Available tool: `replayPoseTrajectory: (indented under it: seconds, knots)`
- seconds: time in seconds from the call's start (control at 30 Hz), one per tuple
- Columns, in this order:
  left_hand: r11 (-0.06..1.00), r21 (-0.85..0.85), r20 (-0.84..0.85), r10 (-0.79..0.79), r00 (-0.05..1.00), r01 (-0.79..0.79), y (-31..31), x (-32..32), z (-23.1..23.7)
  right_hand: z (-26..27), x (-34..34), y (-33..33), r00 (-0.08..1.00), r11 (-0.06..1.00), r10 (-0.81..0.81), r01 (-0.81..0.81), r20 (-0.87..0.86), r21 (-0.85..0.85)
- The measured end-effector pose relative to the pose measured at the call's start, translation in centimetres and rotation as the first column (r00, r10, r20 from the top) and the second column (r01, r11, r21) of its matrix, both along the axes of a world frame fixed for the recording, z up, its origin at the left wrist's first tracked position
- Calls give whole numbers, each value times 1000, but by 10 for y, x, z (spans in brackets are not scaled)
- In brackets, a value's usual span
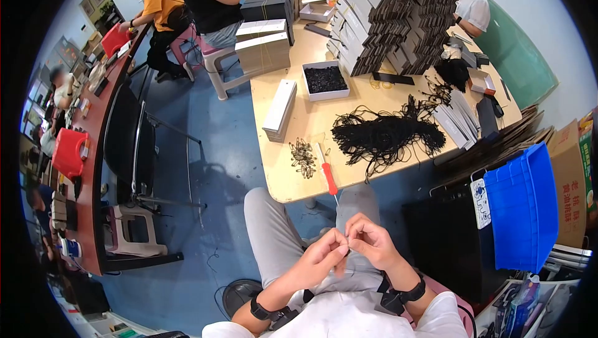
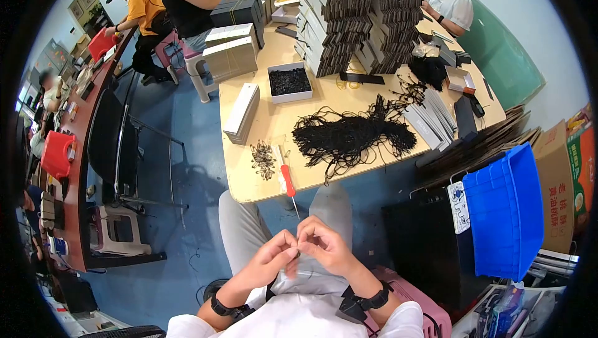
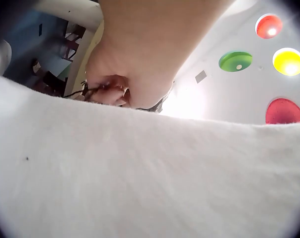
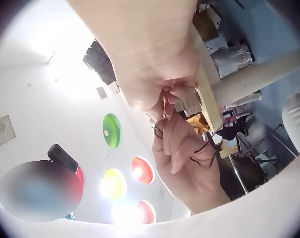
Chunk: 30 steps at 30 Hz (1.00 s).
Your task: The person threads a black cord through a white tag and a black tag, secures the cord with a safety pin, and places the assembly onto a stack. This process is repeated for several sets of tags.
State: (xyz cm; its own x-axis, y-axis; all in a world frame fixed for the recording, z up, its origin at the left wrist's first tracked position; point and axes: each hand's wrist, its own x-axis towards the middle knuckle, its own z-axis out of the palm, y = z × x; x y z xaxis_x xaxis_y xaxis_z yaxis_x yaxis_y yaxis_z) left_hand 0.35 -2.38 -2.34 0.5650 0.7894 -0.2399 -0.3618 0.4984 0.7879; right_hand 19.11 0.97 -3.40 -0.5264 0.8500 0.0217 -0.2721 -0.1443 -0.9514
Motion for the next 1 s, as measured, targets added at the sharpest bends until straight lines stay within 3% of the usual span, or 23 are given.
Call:
replayPoseTrajectory:
  seconds: [0.03,0.1,0.23,0.47,0.53,0.57,0.6,0.63,0.67,0.73,0.77,0.83,0.93,1.0]
  knots:
    - [1000,0,-2,-1,1000,1,-1,2,0,0,-1,0,1000,1000,-1,1,-2,0]
    - [966,155,-106,223,969,-205,-2,8,0,1,-2,0,999,1000,-2,1,-41,-18]
    - [935,189,-168,333,928,-301,4,8,2,0,-3,-1,999,1000,-22,21,-25,-19]
    - [921,271,-384,369,846,-279,2,3,-1,-2,-5,-1,997,990,-79,79,7,-117]
    - [942,130,-267,333,904,-309,1,2,-7,-8,-5,0,994,987,-102,105,25,-124]
    - [943,129,-268,332,904,-308,1,0,-7,-15,-5,1,984,989,-143,146,106,-20]
    - [938,-62,-113,334,936,-342,2,-4,-4,-18,-5,1,965,980,-190,177,181,88]
    - [907,-254,44,357,933,-335,2,-6,-3,-18,-6,-1,965,980,-190,177,180,87]
    - [907,-254,43,357,933,-336,2,-3,-3,-16,-7,-2,958,981,-186,170,219,91]
    - [865,-138,-192,455,870,-483,1,6,-3,-16,-11,-4,949,982,-183,164,256,95]
    - [865,-138,-193,453,870,-481,0,9,-5,-17,-13,-5,960,982,-189,178,205,70]
    - [823,363,-363,556,748,-436,-2,13,-11,-20,-12,-5,968,980,-197,192,153,44]
    - [866,323,-423,493,760,-382,-2,11,-11,-23,-11,-3,972,981,-183,172,146,87]
    - [903,246,-393,426,815,-353,-1,6,-12,-18,-10,-5,992,989,-113,117,51,-90]
